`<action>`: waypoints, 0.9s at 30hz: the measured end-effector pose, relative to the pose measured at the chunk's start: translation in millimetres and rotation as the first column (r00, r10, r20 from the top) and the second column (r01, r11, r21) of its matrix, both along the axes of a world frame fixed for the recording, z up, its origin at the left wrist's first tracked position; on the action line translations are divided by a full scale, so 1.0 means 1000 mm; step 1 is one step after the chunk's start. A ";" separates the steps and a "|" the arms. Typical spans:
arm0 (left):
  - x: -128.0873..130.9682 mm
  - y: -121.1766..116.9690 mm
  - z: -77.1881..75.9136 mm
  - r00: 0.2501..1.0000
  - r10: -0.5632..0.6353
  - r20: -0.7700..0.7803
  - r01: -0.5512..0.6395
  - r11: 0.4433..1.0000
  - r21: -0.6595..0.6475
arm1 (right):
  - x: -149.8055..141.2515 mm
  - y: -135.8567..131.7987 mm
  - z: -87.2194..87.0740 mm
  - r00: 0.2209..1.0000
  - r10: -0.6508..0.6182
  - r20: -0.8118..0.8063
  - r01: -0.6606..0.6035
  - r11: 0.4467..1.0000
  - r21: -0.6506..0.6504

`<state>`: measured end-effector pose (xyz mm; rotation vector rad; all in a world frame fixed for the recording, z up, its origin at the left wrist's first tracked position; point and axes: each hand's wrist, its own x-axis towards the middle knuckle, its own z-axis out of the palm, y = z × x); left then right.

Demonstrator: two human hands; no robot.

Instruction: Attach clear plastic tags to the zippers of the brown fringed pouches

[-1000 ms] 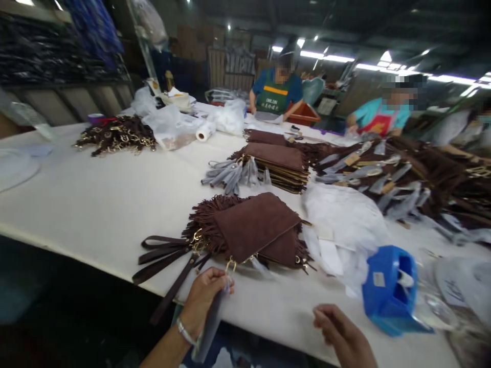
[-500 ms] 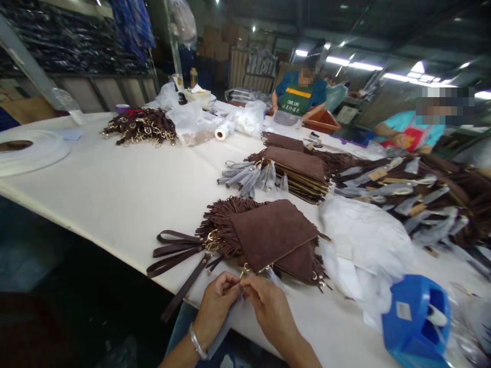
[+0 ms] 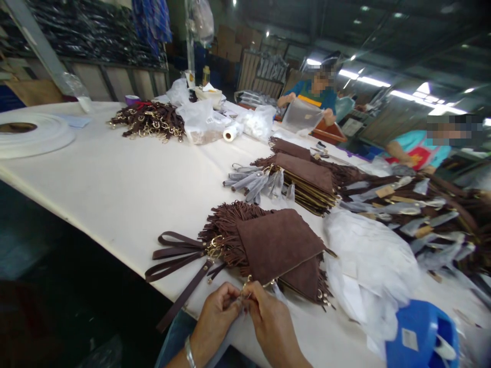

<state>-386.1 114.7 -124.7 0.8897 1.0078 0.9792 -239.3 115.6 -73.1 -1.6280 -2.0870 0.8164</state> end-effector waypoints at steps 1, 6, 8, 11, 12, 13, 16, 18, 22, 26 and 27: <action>0.000 0.000 0.000 1.000 -0.007 -0.008 0.007 1.000 0.002 | -0.001 0.001 0.000 1.000 -0.004 0.015 0.004 1.000 -0.001; -0.001 -0.001 0.001 0.999 -0.034 -0.027 0.035 0.999 0.035 | -0.002 0.003 0.003 0.998 -0.011 0.061 0.012 1.000 -0.024; -0.002 -0.002 0.002 0.999 -0.043 -0.022 0.044 0.997 0.057 | -0.002 0.003 0.004 0.998 -0.015 0.068 0.017 0.999 -0.036; -0.005 -0.003 0.005 0.997 -0.070 -0.039 0.074 0.993 0.092 | -0.003 0.003 0.005 0.997 -0.025 0.077 0.029 0.998 -0.053; -0.006 -0.003 0.006 0.996 -0.081 -0.046 0.086 0.991 0.104 | -0.003 0.003 0.005 0.996 -0.028 0.081 0.033 0.998 -0.059; -0.007 -0.003 0.007 0.995 -0.091 -0.050 0.096 0.989 0.111 | -0.003 0.003 0.006 0.996 -0.031 0.085 0.036 0.997 -0.063; -0.006 -0.003 0.008 0.995 -0.095 -0.044 0.099 0.990 0.097 | -0.003 0.003 0.007 0.995 -0.034 0.089 0.040 0.997 -0.071; -0.005 -0.003 0.008 0.996 -0.083 -0.045 0.086 0.993 0.083 | -0.003 0.003 0.007 0.996 -0.039 0.085 0.045 0.996 -0.076; -0.003 -0.003 0.008 0.993 -0.054 -0.109 0.063 0.995 0.074 | -0.003 0.004 0.006 0.996 -0.038 0.082 0.044 0.996 -0.074; -0.002 -0.003 0.009 0.980 -0.017 -0.198 0.035 0.996 0.086 | -0.004 0.004 0.004 0.996 -0.037 0.075 0.042 0.997 -0.062; -0.003 -0.003 0.010 0.979 -0.012 -0.201 0.031 0.996 0.087 | -0.004 0.004 0.004 0.997 -0.037 0.063 0.041 0.997 -0.063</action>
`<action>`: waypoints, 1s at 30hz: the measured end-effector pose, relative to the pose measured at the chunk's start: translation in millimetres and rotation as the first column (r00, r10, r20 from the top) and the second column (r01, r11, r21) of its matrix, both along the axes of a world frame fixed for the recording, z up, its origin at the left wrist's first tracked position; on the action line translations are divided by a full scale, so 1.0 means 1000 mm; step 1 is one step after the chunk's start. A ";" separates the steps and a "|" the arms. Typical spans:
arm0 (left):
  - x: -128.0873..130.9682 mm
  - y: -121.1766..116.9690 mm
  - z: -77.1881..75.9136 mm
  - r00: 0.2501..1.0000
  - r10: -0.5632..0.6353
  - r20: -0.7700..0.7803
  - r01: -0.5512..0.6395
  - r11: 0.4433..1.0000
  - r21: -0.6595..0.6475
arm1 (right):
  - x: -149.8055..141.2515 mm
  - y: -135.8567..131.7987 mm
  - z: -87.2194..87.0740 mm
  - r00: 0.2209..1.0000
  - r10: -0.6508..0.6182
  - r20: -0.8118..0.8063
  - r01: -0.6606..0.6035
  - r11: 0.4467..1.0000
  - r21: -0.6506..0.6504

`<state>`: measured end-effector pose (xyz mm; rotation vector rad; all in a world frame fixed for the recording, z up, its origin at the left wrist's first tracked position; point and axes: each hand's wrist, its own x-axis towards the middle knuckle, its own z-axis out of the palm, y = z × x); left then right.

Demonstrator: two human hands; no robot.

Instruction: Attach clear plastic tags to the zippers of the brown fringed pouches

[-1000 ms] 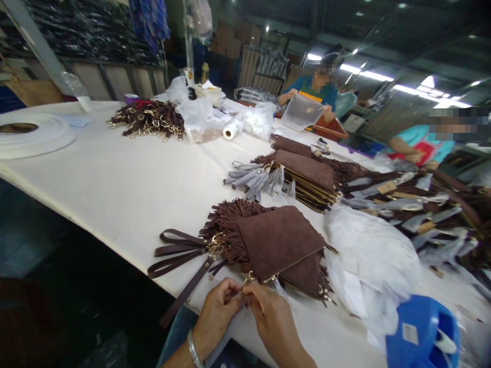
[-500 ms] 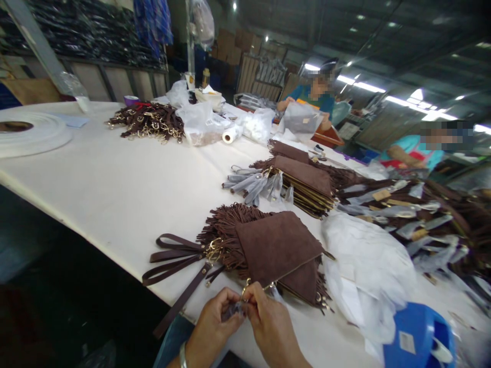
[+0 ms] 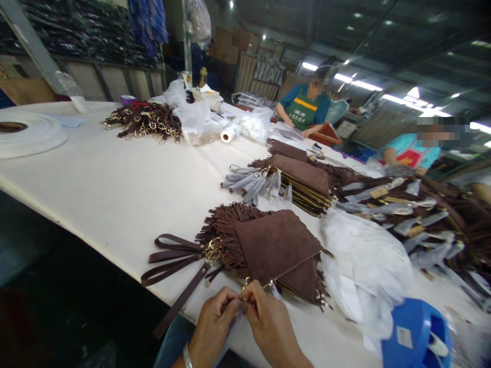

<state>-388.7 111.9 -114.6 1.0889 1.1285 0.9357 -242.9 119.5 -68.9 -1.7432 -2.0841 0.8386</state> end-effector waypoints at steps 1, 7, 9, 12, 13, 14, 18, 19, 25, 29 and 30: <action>0.000 0.001 0.001 1.000 0.001 0.004 -0.001 1.000 -0.005 | 0.001 0.000 0.000 1.000 0.003 -0.016 -0.003 1.000 -0.004; 0.000 0.006 0.003 0.995 0.031 0.098 -0.023 0.996 -0.081 | 0.008 -0.002 0.006 0.992 0.075 -0.103 -0.076 0.997 -0.010; 0.001 0.008 0.001 0.989 0.031 0.143 -0.016 0.995 -0.101 | 0.010 -0.003 0.007 0.991 0.100 -0.086 -0.100 0.995 0.004; 0.001 0.008 -0.001 0.977 0.031 0.210 0.001 0.988 -0.151 | 0.011 -0.004 0.007 0.991 0.121 -0.052 -0.119 0.992 0.046; 0.001 0.008 -0.001 0.971 0.038 0.235 0.004 0.985 -0.175 | 0.011 -0.004 0.006 0.992 0.120 -0.042 -0.117 0.991 0.068; 0.001 0.008 -0.001 0.964 0.049 0.262 0.005 0.980 -0.200 | 0.011 -0.005 0.006 0.993 0.113 -0.033 -0.109 0.990 0.088; 0.002 0.007 0.003 0.925 0.110 0.364 0.008 0.951 -0.308 | 0.010 -0.008 0.001 0.998 0.051 -0.047 -0.044 0.990 0.135; 0.003 0.006 0.004 0.918 0.129 0.376 0.002 0.945 -0.328 | 0.009 -0.009 0.000 0.997 0.032 -0.070 -0.022 0.991 0.135; 0.006 0.006 0.009 0.846 0.211 0.490 0.039 0.892 -0.451 | 0.003 -0.019 -0.011 0.957 -0.161 -0.243 0.177 0.983 0.047; 0.006 0.008 0.010 0.792 0.215 0.571 0.151 0.838 -0.524 | 0.000 -0.024 -0.014 0.873 -0.238 -0.425 0.243 0.969 -0.042; 0.005 0.009 0.011 0.784 0.214 0.582 0.174 0.824 -0.538 | -0.001 -0.026 -0.015 0.856 -0.248 -0.454 0.251 0.967 -0.055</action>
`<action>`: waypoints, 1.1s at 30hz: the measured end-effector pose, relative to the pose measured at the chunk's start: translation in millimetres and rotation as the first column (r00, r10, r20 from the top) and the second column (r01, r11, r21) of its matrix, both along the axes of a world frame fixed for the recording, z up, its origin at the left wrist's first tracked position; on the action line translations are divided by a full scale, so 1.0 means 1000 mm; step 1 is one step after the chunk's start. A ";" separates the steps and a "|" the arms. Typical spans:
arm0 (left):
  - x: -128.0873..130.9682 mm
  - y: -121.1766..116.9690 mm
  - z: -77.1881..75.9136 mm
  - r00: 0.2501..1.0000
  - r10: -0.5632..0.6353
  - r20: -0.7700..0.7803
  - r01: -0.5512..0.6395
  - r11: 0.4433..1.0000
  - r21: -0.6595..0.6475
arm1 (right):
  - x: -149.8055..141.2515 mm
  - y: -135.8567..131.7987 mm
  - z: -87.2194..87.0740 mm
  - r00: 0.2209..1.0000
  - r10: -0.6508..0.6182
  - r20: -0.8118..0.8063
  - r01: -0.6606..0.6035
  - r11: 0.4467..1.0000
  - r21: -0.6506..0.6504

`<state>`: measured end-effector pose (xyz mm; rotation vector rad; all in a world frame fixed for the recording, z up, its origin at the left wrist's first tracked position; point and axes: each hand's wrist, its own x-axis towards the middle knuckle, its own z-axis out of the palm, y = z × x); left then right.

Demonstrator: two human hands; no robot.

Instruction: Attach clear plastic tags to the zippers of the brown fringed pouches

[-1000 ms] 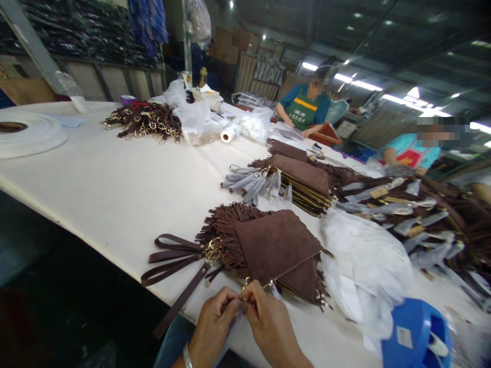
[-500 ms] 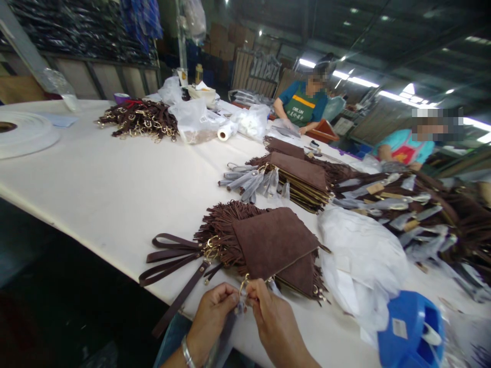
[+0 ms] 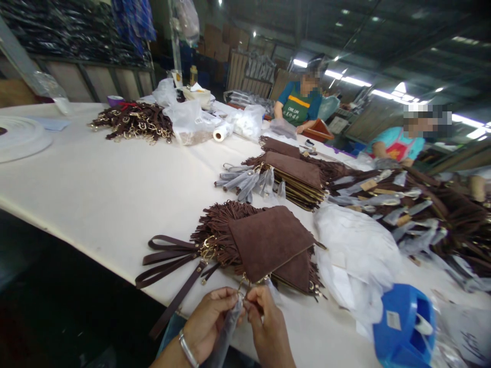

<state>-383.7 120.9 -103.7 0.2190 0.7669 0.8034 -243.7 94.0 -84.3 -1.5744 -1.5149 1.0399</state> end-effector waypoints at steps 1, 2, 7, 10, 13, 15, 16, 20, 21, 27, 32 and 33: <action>-0.001 0.001 0.000 1.000 -0.016 0.018 0.016 1.000 -0.018 | -0.001 -0.001 -0.001 1.000 -0.014 -0.025 0.014 1.000 -0.004; -0.002 0.001 0.001 0.999 -0.031 0.035 0.032 0.999 -0.033 | -0.001 -0.002 -0.003 0.998 -0.033 -0.045 0.033 0.999 -0.007; -0.008 0.003 0.001 0.990 -0.079 0.115 0.090 0.991 -0.097 | -0.006 -0.005 -0.014 0.977 -0.144 -0.159 0.134 0.988 -0.074; -0.008 0.002 0.003 0.986 -0.099 0.131 0.117 0.984 -0.131 | -0.007 -0.007 -0.023 0.960 -0.196 -0.199 0.170 0.975 -0.140; -0.006 0.000 0.004 0.998 -0.059 0.033 0.061 0.996 -0.071 | -0.009 -0.010 -0.030 0.961 -0.203 -0.188 0.176 0.973 -0.151; -0.005 -0.003 0.002 0.995 -0.009 -0.099 0.013 0.999 0.048 | -0.010 -0.011 -0.032 0.957 -0.215 -0.196 0.187 0.971 -0.151; -0.005 -0.004 0.001 0.983 0.021 -0.180 0.002 0.992 0.126 | -0.011 -0.010 -0.033 0.948 -0.226 -0.225 0.189 0.967 -0.172; -0.008 -0.008 0.000 0.860 0.139 -0.491 0.075 0.918 0.390 | -0.013 -0.005 -0.034 0.855 -0.238 -0.462 0.105 0.950 -0.294; -0.009 -0.008 0.001 0.824 0.165 -0.543 0.104 0.897 0.430 | -0.013 -0.004 -0.034 0.815 -0.231 -0.531 0.070 0.950 -0.306; -0.013 -0.012 0.007 0.654 0.298 -0.695 0.203 0.816 0.541 | -0.019 -0.001 -0.034 0.543 -0.286 -0.789 -0.069 0.922 -0.382; -0.011 -0.015 -0.001 0.648 0.292 -0.703 0.166 0.847 0.505 | -0.024 0.001 -0.035 0.509 -0.291 -0.810 -0.088 0.919 -0.385; -0.011 -0.015 -0.003 0.654 0.286 -0.700 0.149 0.859 0.490 | -0.024 0.002 -0.036 0.536 -0.275 -0.798 -0.080 0.924 -0.373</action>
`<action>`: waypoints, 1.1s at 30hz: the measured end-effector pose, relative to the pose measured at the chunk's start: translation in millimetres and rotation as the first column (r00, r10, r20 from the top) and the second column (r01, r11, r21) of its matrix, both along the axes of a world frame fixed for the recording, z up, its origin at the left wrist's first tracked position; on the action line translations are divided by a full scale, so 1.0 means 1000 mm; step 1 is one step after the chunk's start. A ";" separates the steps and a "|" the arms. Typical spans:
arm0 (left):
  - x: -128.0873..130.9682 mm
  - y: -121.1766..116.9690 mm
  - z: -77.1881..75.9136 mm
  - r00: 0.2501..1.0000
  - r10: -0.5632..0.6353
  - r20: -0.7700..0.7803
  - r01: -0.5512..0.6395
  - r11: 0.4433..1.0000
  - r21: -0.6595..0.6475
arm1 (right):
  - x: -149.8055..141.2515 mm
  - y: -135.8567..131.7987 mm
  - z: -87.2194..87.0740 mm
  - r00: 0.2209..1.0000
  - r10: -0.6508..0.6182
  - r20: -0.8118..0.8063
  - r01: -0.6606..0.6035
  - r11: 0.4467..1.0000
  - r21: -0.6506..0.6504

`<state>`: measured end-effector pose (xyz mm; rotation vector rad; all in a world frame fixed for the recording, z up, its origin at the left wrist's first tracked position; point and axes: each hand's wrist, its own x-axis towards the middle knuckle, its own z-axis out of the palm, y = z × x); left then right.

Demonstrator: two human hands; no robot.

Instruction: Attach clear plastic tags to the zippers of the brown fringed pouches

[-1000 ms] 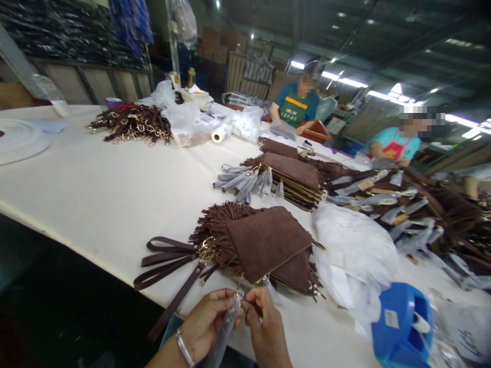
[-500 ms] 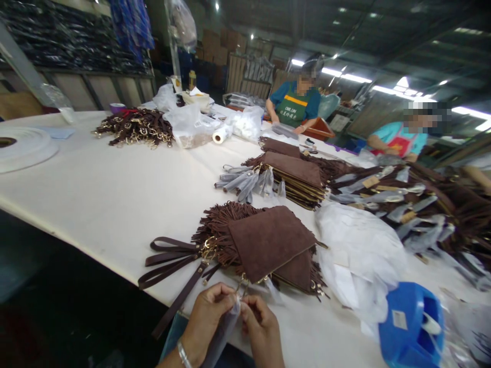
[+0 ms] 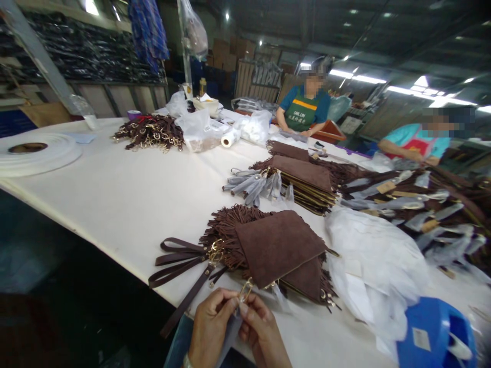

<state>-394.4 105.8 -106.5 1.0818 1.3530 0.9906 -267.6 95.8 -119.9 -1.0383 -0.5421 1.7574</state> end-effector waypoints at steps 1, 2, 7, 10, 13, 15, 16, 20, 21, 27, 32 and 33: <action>0.001 0.000 -0.002 1.000 0.013 0.015 -0.012 1.000 -0.019 | 0.001 0.001 0.000 0.999 0.005 0.045 -0.006 1.000 0.023; 0.001 0.000 -0.003 0.999 0.024 0.030 -0.023 0.999 -0.036 | 0.003 0.002 0.000 0.995 0.011 0.096 -0.016 0.999 0.048; 0.004 0.003 0.003 0.992 0.024 0.120 -0.013 0.995 -0.096 | 0.011 0.008 0.005 0.968 0.038 0.249 -0.068 0.991 0.115; 0.003 0.006 0.010 0.990 0.031 0.138 -0.014 0.992 -0.123 | 0.012 0.008 0.007 0.952 0.018 0.304 -0.066 0.987 0.148; 0.000 0.010 0.015 0.992 0.042 0.122 -0.023 0.988 -0.155 | 0.009 0.006 0.007 0.933 -0.031 0.358 -0.025 0.988 0.152; -0.002 0.013 0.017 0.984 0.015 0.180 0.024 0.977 -0.214 | 0.007 0.005 0.006 0.929 -0.059 0.365 0.006 0.990 0.143; -0.003 0.015 0.018 0.974 -0.006 0.227 0.065 0.965 -0.253 | 0.006 0.005 0.005 0.934 -0.062 0.351 0.015 0.991 0.136; -0.011 0.025 0.021 0.913 -0.074 0.402 0.236 0.897 -0.373 | 0.007 0.006 0.006 0.973 -0.020 0.228 -0.005 0.994 0.109; -0.013 0.027 0.021 0.896 -0.080 0.436 0.269 0.880 -0.391 | 0.009 0.006 0.007 0.982 -0.005 0.189 -0.014 0.995 0.100; -0.020 0.033 0.016 0.757 -0.099 0.646 0.498 0.727 -0.473 | 0.013 0.006 0.011 0.996 0.080 -0.027 -0.079 0.996 0.036; -0.022 0.033 0.013 0.673 -0.069 0.737 0.597 0.638 -0.486 | 0.015 0.007 0.020 0.990 0.122 -0.077 -0.124 0.992 -0.024; -0.022 0.034 0.012 0.667 -0.071 0.742 0.610 0.623 -0.489 | 0.015 0.007 0.022 0.988 0.128 -0.083 -0.132 0.990 -0.041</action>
